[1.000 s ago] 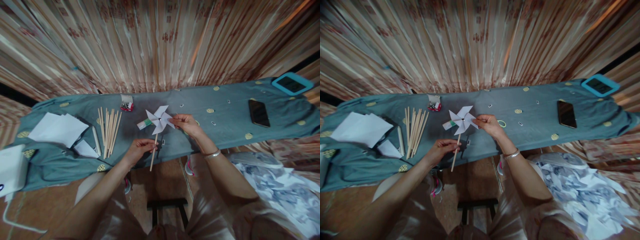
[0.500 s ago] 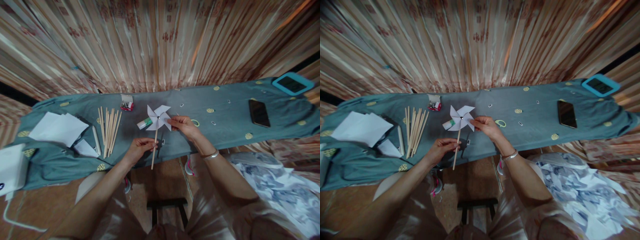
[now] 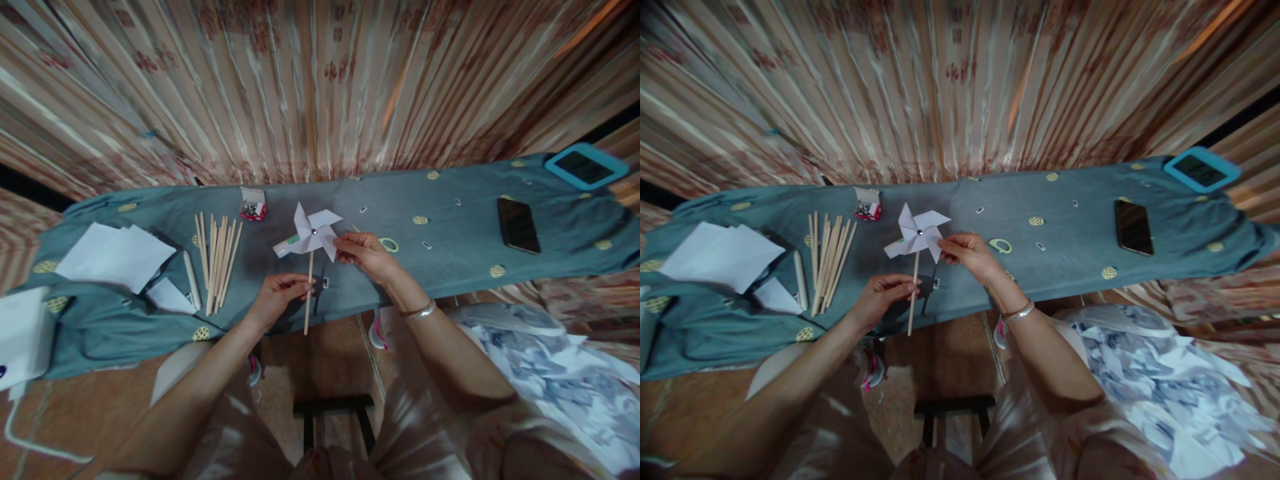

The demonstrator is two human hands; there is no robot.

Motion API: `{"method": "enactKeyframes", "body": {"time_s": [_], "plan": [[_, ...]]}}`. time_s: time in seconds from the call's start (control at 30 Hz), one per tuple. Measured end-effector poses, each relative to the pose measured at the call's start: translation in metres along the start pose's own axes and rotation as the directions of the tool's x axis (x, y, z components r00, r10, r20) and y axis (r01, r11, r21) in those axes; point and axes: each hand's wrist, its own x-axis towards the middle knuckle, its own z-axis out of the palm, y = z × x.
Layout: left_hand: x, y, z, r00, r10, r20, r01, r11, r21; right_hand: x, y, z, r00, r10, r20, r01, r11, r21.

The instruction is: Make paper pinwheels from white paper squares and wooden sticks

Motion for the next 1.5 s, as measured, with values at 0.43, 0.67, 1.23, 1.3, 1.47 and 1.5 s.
{"method": "enactKeyframes", "body": {"time_s": [0.43, 0.67, 1.23, 1.3, 1.47, 1.5], "plan": [[0.001, -0.002, -0.002, 1.0, 0.012, 0.008, -0.012, 1.0, 0.014, -0.006, 0.005, 0.011, 0.995, 0.059, 0.083, -0.062, 0.997, 0.034], [0.001, -0.003, -0.003, 1.0, 0.008, 0.011, -0.008, 1.0, 0.027, -0.008, 0.005, 0.017, 0.992, 0.061, 0.106, -0.063, 0.998, 0.015], [0.002, -0.003, -0.003, 0.999, 0.025, 0.045, -0.026, 0.999, 0.022, -0.005, 0.013, 0.026, 0.995, 0.02, 0.101, -0.002, 0.986, -0.167], [0.002, -0.003, -0.003, 0.999, 0.02, 0.04, -0.021, 1.0, 0.017, -0.004, 0.014, 0.026, 0.995, 0.019, 0.099, 0.0, 0.982, -0.191], [0.002, -0.003, -0.003, 1.0, 0.003, 0.021, -0.003, 1.0, 0.017, -0.006, 0.007, 0.017, 0.994, 0.019, 0.107, 0.006, 0.973, -0.229], [0.002, -0.003, -0.003, 1.0, 0.001, 0.02, -0.002, 1.0, 0.016, -0.007, 0.004, 0.013, 0.994, 0.019, 0.109, 0.007, 0.972, -0.233]]}}
